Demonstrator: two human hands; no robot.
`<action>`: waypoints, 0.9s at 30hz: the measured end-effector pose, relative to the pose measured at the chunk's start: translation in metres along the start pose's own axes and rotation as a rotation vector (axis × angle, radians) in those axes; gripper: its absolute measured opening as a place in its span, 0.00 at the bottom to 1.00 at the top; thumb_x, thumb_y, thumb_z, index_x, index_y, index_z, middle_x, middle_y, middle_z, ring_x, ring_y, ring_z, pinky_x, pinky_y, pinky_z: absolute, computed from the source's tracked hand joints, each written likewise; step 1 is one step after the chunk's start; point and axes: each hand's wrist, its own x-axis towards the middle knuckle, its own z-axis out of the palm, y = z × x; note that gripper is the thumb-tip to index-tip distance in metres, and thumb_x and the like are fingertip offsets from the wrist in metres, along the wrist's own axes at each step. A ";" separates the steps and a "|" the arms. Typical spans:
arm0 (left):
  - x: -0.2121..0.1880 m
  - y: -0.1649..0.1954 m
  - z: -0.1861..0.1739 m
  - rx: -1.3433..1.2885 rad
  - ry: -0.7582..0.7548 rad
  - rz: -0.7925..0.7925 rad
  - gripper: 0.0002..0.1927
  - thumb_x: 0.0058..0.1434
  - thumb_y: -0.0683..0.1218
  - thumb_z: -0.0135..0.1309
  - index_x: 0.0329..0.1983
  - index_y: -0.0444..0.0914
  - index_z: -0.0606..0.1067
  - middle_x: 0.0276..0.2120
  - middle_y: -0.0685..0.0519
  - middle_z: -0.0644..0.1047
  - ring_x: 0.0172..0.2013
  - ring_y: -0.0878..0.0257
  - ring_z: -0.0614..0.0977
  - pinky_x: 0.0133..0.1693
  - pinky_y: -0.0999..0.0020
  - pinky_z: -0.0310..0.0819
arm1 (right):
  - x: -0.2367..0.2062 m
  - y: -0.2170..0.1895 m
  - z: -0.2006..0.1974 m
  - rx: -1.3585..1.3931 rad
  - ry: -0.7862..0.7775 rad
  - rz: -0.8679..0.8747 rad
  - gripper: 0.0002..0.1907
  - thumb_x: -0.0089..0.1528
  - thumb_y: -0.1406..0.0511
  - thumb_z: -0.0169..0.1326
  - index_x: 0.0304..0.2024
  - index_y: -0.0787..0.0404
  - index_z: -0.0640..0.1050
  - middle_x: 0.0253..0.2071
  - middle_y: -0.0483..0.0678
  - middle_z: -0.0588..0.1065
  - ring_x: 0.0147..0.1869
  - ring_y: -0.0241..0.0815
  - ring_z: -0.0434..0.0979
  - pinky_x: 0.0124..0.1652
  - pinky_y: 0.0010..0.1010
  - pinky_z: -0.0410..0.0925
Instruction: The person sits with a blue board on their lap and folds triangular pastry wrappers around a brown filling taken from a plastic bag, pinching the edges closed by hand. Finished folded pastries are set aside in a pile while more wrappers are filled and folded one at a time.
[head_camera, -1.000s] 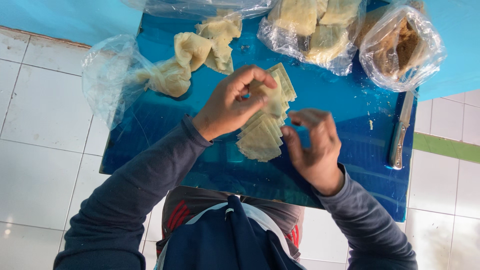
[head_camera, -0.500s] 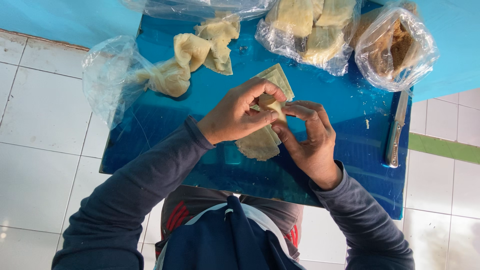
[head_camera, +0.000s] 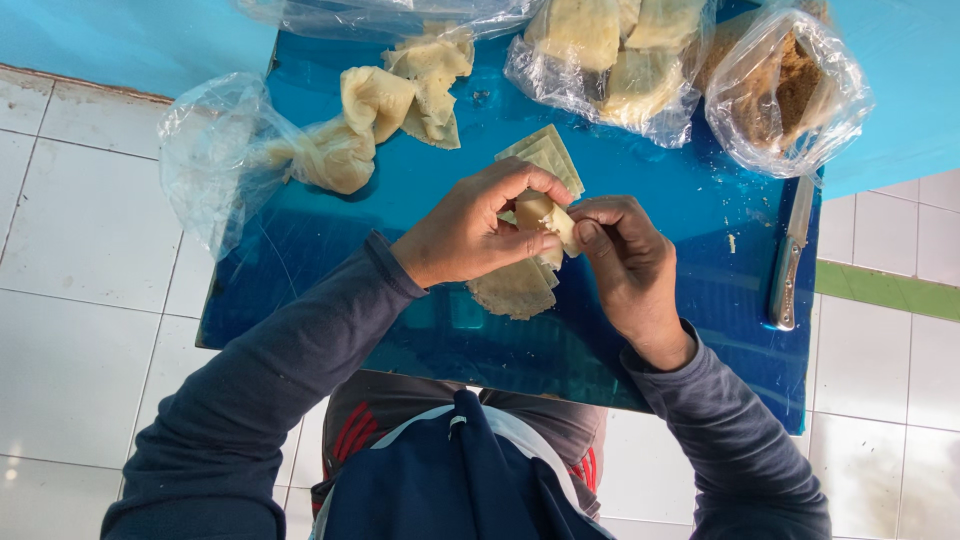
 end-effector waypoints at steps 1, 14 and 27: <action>0.000 -0.001 0.000 0.013 0.002 -0.011 0.17 0.68 0.45 0.61 0.57 0.40 0.72 0.54 0.53 0.75 0.53 0.63 0.83 0.46 0.70 0.84 | 0.000 0.001 -0.001 0.008 -0.011 0.017 0.06 0.73 0.70 0.51 0.50 0.66 0.77 0.50 0.47 0.76 0.49 0.32 0.75 0.47 0.24 0.71; -0.001 -0.010 0.002 0.039 0.061 -0.002 0.14 0.69 0.45 0.62 0.54 0.39 0.74 0.50 0.53 0.76 0.49 0.64 0.84 0.47 0.71 0.87 | -0.003 -0.004 0.002 0.189 -0.049 0.079 0.10 0.70 0.66 0.56 0.52 0.64 0.77 0.51 0.46 0.76 0.52 0.32 0.78 0.50 0.24 0.74; 0.000 -0.001 -0.001 0.006 0.034 -0.048 0.16 0.68 0.46 0.63 0.55 0.39 0.73 0.52 0.55 0.75 0.51 0.66 0.83 0.40 0.75 0.87 | -0.003 0.000 -0.002 0.170 -0.093 0.043 0.08 0.70 0.69 0.55 0.51 0.65 0.78 0.55 0.47 0.74 0.55 0.34 0.76 0.53 0.27 0.74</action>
